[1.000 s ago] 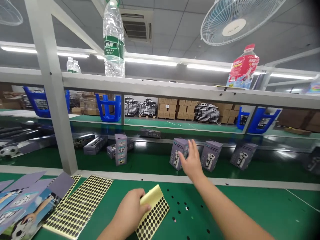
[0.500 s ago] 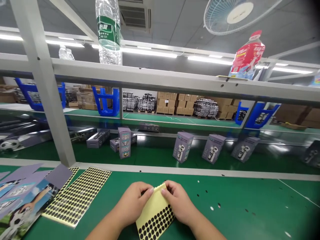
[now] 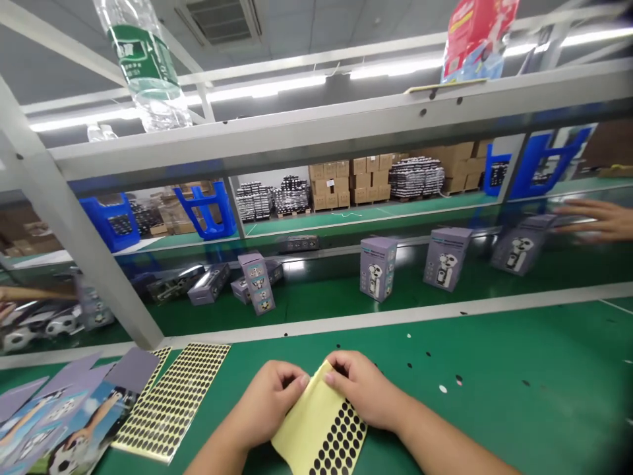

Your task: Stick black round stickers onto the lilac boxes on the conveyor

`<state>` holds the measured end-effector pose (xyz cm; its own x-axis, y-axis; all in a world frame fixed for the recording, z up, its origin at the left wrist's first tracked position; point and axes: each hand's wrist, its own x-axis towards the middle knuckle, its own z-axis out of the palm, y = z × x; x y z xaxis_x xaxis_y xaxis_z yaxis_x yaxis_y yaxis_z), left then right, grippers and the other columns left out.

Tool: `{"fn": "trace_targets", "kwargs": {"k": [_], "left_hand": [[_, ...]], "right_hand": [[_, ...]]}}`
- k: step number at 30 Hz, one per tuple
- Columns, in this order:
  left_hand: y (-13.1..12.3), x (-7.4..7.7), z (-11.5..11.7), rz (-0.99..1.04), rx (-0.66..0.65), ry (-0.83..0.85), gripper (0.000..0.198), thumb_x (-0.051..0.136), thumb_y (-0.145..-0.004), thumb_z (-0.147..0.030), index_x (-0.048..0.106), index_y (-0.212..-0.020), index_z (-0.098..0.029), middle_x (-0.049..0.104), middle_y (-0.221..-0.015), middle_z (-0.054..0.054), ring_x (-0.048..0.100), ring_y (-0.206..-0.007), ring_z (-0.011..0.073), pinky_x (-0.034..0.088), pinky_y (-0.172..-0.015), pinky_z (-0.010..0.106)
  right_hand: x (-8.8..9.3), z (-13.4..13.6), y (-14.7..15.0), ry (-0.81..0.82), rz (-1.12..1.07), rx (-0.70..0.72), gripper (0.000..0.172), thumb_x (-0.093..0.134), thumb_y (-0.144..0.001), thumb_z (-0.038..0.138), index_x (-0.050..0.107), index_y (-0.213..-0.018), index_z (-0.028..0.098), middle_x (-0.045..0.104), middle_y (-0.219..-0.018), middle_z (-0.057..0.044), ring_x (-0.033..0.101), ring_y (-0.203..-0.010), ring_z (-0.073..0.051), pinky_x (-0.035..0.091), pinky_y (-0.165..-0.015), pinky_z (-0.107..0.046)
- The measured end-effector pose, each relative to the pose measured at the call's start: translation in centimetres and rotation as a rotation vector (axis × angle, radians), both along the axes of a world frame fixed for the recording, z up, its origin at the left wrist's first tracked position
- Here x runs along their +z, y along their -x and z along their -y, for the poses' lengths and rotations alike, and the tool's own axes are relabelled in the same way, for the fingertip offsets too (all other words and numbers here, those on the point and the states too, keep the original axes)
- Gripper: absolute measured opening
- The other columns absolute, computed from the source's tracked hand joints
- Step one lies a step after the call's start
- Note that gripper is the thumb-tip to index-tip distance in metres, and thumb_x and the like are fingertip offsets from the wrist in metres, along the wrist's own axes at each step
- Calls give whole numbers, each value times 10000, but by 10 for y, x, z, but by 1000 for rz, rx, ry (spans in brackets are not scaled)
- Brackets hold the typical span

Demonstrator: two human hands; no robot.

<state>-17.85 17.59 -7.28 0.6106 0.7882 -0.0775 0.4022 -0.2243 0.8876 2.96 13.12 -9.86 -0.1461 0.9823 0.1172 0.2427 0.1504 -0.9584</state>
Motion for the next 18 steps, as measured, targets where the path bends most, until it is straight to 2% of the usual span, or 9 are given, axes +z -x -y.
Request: {"fn": "trace_targets", "kwargs": {"k": [3,6,9,11,13,16,17,18], "left_hand": [[0,1,-11,29,90,-22,382,540,-878,-459,695,-778,-124,679,-727,43,562,-661,153,415,-608,237],[-4,15,-30,51,210,-84,388,507,-901,-471,675,-845,-125,678,-779,53,571,-729,163,431,-679,252],[-14,33,-45,18,205,-63,437,521,-887,-536,676,-884,-127,692,-849,69,598,-806,189,449,-719,269],[-21,37,-45,-27,166,-16,477,535,-869,-576,681,-878,-121,704,-876,81,620,-830,209,464,-740,290],[-24,31,-38,-13,157,72,499,537,-865,-593,678,-921,-118,708,-890,83,635,-847,224,473,-763,308],[-23,9,-20,216,201,290,537,542,-858,-601,625,-1120,-140,706,-952,88,647,-872,243,495,-783,337],[-23,2,-14,286,219,323,552,542,-858,-595,601,-1170,-144,706,-971,97,652,-871,251,504,-770,342],[-22,-5,-9,302,244,286,550,538,-862,-586,598,-1181,-142,709,-972,104,657,-857,256,512,-746,340]], "right_hand": [[-6,-3,-1,12,-67,-11,137,556,-857,280,627,-829,166,619,-789,-7,551,-725,-158,417,-644,-247],[-11,-8,-2,23,-165,-27,133,546,-860,276,612,-830,164,607,-759,-1,540,-689,-146,410,-616,-239],[-9,-13,-4,-75,-142,-119,121,547,-858,258,624,-822,172,611,-757,2,537,-704,-149,406,-637,-242],[-7,-17,-6,-127,-140,-191,110,551,-853,246,634,-829,178,628,-779,-2,550,-733,-159,414,-665,-251],[-6,-19,-8,-132,-193,-233,112,542,-859,243,635,-845,181,643,-804,-9,565,-756,-169,428,-684,-259],[-8,-22,-10,-131,-259,-245,125,523,-875,250,623,-845,181,650,-816,-17,579,-763,-177,449,-689,-267],[-9,-22,-10,-133,-262,-238,131,519,-879,255,619,-840,180,649,-812,-20,582,-758,-179,456,-682,-270],[-10,-21,-10,-130,-263,-225,131,517,-882,260,616,-846,180,649,-814,-24,588,-758,-182,464,-680,-274]]}}
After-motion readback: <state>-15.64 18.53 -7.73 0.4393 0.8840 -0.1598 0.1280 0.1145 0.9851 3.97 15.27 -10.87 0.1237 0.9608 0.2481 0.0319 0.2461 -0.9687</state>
